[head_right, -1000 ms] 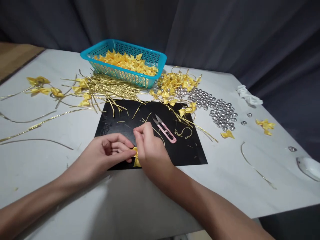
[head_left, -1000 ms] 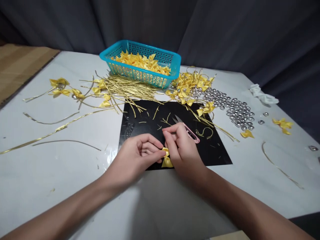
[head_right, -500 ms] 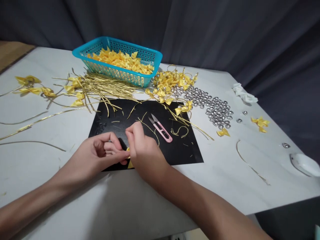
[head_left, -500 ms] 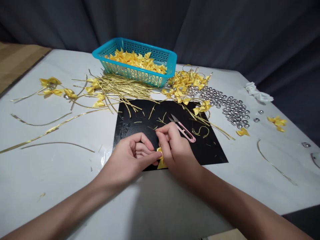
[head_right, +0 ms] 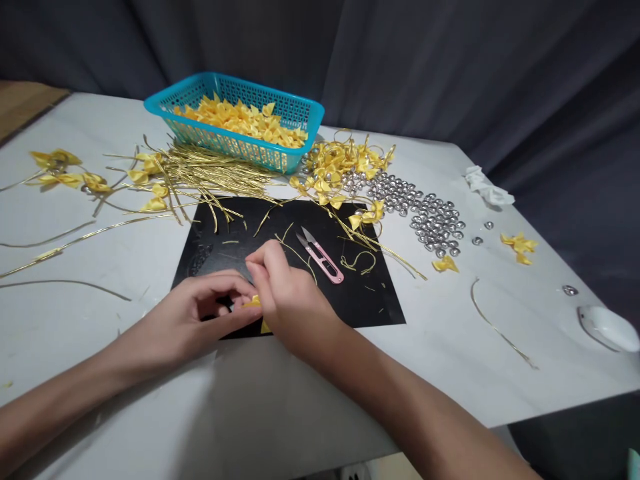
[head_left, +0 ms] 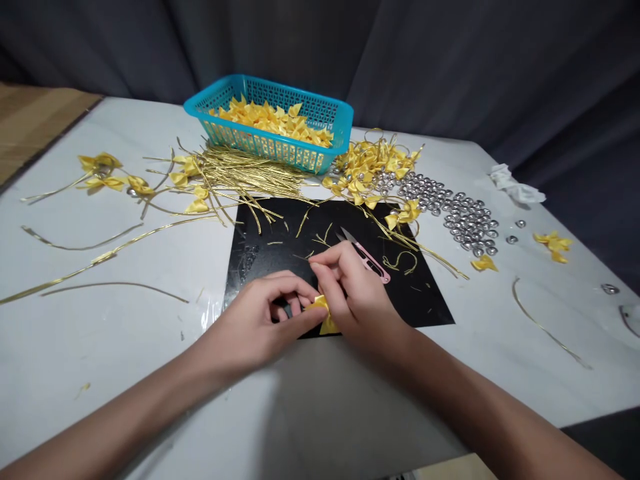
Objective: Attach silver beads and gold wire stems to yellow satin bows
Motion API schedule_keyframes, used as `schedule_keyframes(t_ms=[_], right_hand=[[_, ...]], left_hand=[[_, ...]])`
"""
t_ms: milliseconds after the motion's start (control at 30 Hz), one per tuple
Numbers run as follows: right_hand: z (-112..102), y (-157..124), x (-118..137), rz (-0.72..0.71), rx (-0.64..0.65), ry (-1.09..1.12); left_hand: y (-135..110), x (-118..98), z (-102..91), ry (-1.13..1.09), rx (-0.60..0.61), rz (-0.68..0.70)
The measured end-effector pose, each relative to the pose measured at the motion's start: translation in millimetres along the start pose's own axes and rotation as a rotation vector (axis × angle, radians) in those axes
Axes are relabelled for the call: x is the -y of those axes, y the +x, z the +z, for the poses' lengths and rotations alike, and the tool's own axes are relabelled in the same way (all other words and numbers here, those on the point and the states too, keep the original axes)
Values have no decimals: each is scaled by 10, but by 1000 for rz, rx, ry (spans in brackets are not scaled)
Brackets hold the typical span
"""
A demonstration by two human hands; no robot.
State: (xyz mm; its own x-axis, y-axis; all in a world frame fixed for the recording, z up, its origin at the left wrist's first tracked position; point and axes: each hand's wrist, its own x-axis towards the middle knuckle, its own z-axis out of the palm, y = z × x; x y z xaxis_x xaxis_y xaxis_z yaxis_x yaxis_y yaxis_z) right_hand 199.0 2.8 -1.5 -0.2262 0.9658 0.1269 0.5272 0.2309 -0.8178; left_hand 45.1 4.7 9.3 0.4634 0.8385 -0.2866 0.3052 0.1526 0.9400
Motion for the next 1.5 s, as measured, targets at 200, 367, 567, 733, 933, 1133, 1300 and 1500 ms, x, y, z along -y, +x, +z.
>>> schedule_keyframes(t_ms=[200,367,567,733,933,1133,1300,1500], right_hand=[[19,-25,6,-25,-183,-126],[116,-50,12,121,-215,18],[79,-19,20,133,-203,74],[0,16,2,60,-219,89],[-112,40,0,-98,-299,-25],[-96,-2,28,-179,-266,-106],[-125,-18,53,-208,-245,-156],[-155,9,44,-179,-270,-194]], left_hand=[[27,-40,-14,-286,-137,-121],[12,-56,23,-581,-222,-177],[-10,-91,25,-489,-53,-221],[-8,-81,4,-450,-39,-209],[3,-41,2,-495,-190,-219],[20,-42,-7,-609,-236,-276],[12,-40,-25,-610,-235,-278],[14,-25,-21,-620,-235,-272]])
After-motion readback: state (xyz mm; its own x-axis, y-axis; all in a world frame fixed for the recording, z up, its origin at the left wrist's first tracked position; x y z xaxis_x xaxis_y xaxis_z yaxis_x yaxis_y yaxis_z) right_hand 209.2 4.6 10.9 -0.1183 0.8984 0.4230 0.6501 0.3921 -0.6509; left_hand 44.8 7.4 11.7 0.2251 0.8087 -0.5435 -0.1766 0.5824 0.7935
